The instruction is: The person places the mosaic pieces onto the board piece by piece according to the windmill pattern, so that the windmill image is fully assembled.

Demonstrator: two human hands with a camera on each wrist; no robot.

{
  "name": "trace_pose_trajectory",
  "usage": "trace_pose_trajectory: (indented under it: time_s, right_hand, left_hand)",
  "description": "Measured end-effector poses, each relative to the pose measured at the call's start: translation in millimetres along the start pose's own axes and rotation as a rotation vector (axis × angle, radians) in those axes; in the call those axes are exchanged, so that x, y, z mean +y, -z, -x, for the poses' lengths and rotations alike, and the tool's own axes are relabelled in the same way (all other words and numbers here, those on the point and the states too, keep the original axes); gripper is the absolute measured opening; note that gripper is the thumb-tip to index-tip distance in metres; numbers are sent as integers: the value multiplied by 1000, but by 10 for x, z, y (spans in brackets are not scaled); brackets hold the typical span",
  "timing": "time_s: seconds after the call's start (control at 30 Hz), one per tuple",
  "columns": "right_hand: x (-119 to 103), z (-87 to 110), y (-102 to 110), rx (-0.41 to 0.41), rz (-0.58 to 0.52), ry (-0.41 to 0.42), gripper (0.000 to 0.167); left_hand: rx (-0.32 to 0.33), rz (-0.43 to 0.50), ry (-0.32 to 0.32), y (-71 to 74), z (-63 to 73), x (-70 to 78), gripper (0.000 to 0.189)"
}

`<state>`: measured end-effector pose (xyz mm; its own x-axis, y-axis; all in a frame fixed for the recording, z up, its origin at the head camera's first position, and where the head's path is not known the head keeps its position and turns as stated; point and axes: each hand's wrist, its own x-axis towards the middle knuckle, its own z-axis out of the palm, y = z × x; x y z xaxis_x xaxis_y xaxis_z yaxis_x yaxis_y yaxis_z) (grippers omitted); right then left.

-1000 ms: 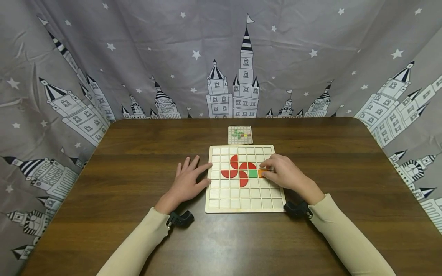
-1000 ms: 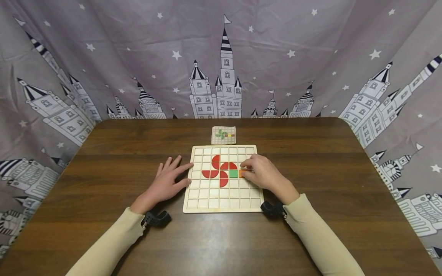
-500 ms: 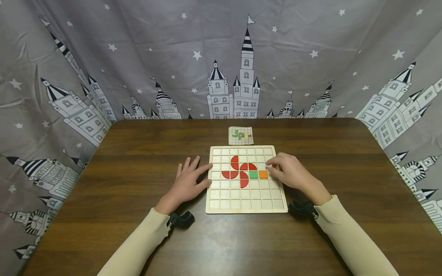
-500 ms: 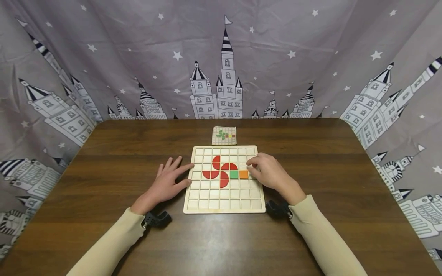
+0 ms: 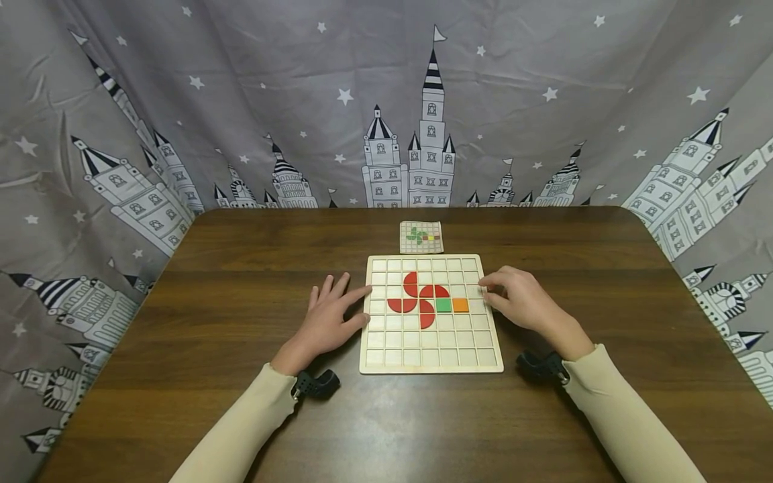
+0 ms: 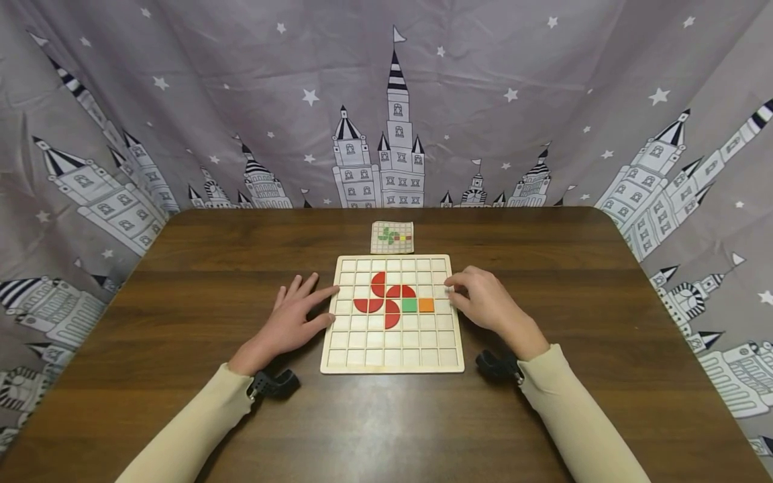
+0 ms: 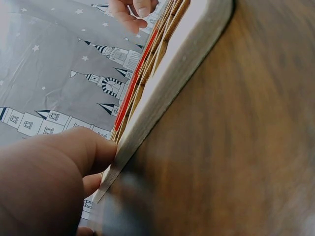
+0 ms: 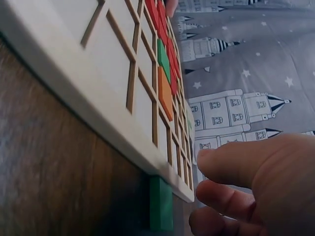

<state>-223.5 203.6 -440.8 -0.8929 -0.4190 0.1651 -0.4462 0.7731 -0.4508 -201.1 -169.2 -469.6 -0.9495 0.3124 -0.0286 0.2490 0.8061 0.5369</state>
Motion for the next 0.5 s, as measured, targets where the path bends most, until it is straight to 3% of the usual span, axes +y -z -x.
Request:
trace_pose_trajectory:
  time_s: [0.5]
  right_hand:
    - [143,135,51,-49,32,-26,29]
  left_hand:
    - [-13,4,0,11,7,6,56]
